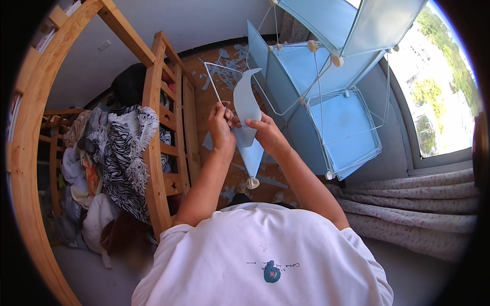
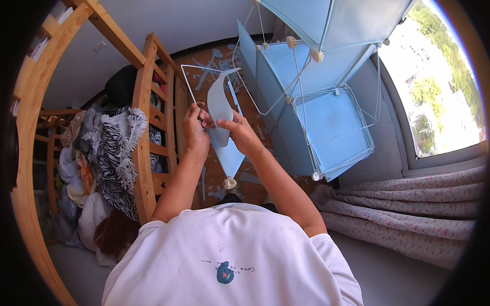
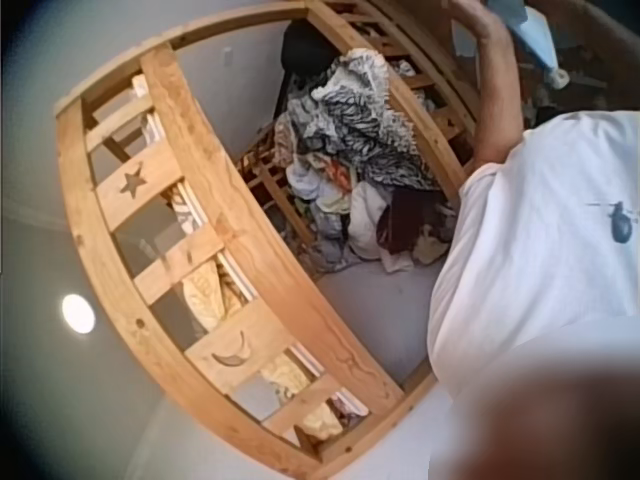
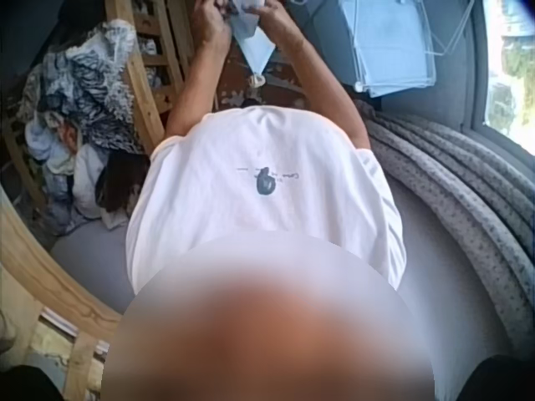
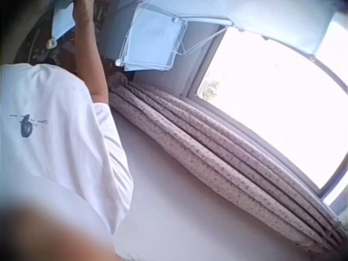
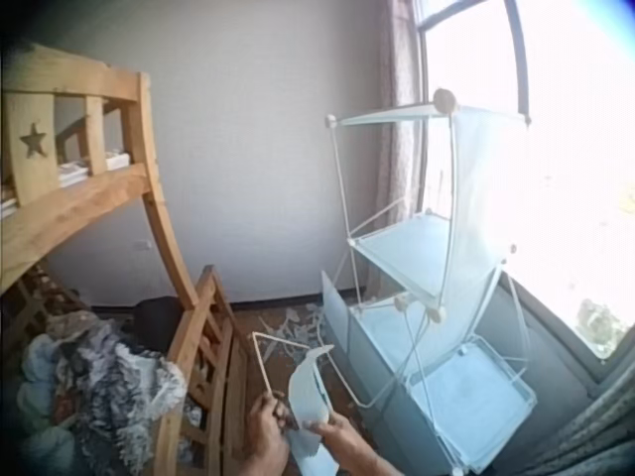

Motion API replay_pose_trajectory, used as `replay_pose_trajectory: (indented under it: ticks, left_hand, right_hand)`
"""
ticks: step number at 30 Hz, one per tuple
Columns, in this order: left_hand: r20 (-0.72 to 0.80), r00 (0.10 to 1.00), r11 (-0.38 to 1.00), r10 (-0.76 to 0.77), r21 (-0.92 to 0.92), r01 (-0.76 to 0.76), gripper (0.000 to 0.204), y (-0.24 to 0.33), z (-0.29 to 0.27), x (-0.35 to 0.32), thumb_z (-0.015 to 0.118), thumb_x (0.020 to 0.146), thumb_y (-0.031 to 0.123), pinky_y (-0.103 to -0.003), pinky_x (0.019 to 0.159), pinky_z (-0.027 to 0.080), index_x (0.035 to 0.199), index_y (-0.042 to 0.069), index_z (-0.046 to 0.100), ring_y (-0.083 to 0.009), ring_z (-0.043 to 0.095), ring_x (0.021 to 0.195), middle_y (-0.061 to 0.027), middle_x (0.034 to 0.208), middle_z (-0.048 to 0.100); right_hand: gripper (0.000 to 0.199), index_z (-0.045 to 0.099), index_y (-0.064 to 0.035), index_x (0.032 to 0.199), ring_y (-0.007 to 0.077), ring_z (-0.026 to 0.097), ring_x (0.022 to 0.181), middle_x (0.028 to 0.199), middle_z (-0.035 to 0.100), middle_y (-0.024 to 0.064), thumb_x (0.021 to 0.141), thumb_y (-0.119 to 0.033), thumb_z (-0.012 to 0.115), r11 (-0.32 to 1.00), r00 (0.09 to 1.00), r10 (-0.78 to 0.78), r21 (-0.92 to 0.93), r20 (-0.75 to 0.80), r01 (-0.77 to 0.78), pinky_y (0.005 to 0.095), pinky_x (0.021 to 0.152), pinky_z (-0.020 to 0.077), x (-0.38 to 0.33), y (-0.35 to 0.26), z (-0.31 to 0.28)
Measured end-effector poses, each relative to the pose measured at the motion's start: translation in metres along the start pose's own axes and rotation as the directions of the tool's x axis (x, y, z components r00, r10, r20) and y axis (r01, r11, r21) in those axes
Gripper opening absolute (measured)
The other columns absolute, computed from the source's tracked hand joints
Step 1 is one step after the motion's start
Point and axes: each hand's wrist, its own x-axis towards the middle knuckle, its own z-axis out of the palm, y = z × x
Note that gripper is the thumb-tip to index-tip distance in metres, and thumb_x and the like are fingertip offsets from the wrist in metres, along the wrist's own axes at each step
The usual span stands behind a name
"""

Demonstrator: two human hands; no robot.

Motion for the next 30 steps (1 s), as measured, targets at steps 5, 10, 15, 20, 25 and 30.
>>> replay_pose_trajectory:
  ticks: [5,10,15,20,25,30]
  left_hand:
    - [0.021,1.000,0.999,0.019,-0.028,-0.018,0.023,-0.004,-0.003,0.005,0.045,0.093,0.026,-0.022,0.045,0.032,0.093,0.005,0.054,-0.0073,0.035,0.048,0.0024,0.059,0.040]
    - [0.059,0.998,0.998,-0.013,-0.068,0.017,0.029,-0.021,0.003,-0.005,0.046,0.092,0.028,-0.022,0.053,0.039,0.111,0.007,0.052,-0.0086,0.045,0.057,0.0008,0.066,0.048]
    - [0.180,0.976,0.992,-0.123,0.015,0.122,0.031,-0.033,-0.004,-0.021,0.044,0.094,0.025,-0.023,0.064,0.040,0.118,0.007,0.046,-0.0092,0.051,0.071,-0.0027,0.085,0.056]
    - [0.372,0.896,0.970,-0.243,0.090,0.226,0.028,-0.031,-0.027,-0.023,0.049,0.089,0.011,-0.033,0.088,0.043,0.116,0.004,0.048,-0.0173,0.055,0.097,-0.0058,0.103,0.058]
    - [0.441,0.840,0.949,-0.315,0.147,0.278,0.027,-0.032,-0.042,-0.016,0.052,0.088,0.009,-0.033,0.086,0.046,0.114,0.006,0.053,-0.0166,0.056,0.097,-0.0053,0.107,0.058]
    - [0.427,0.843,0.944,-0.327,0.106,0.313,0.020,-0.034,-0.041,-0.012,0.054,0.086,0.004,-0.036,0.085,0.049,0.105,0.006,0.058,-0.0195,0.059,0.095,-0.0074,0.103,0.060]
  right_hand:
    - [0.021,0.056,-0.0012,0.097,0.0125,0.056,0.072,0.081,0.059,0.0045,0.086,-0.019,0.056,0.990,0.991,-0.094,-0.116,-0.098,0.083,0.0273,0.064,0.0444,-0.004,0.004,-0.002]
    - [0.026,0.053,-0.0015,0.092,0.0117,0.050,0.061,0.070,0.052,0.0026,0.089,-0.027,0.053,0.961,0.921,-0.238,0.061,-0.307,0.268,0.0250,0.054,0.0411,0.005,0.012,-0.003]
    - [0.025,0.051,-0.0024,0.088,0.0107,0.040,0.052,0.065,0.045,0.0014,0.091,-0.027,0.049,0.958,0.878,-0.219,0.076,-0.426,0.275,0.0254,0.050,0.0368,0.015,0.000,0.004]
    - [0.025,0.049,-0.0028,0.087,0.0092,0.034,0.050,0.063,0.040,0.0003,0.092,-0.027,0.047,0.966,0.902,-0.154,0.131,-0.404,0.224,0.0258,0.049,0.0331,0.017,-0.009,-0.004]
    - [0.026,0.049,-0.0021,0.087,0.0087,0.033,0.047,0.060,0.041,0.0002,0.092,-0.028,0.046,0.966,0.911,-0.138,0.148,-0.390,0.210,0.0250,0.046,0.0315,0.020,-0.015,-0.008]
    - [0.026,0.049,-0.0031,0.088,0.0089,0.032,0.050,0.062,0.039,-0.0003,0.092,-0.028,0.046,0.971,0.912,-0.103,0.158,-0.397,0.179,0.0258,0.049,0.0317,0.022,-0.017,-0.014]
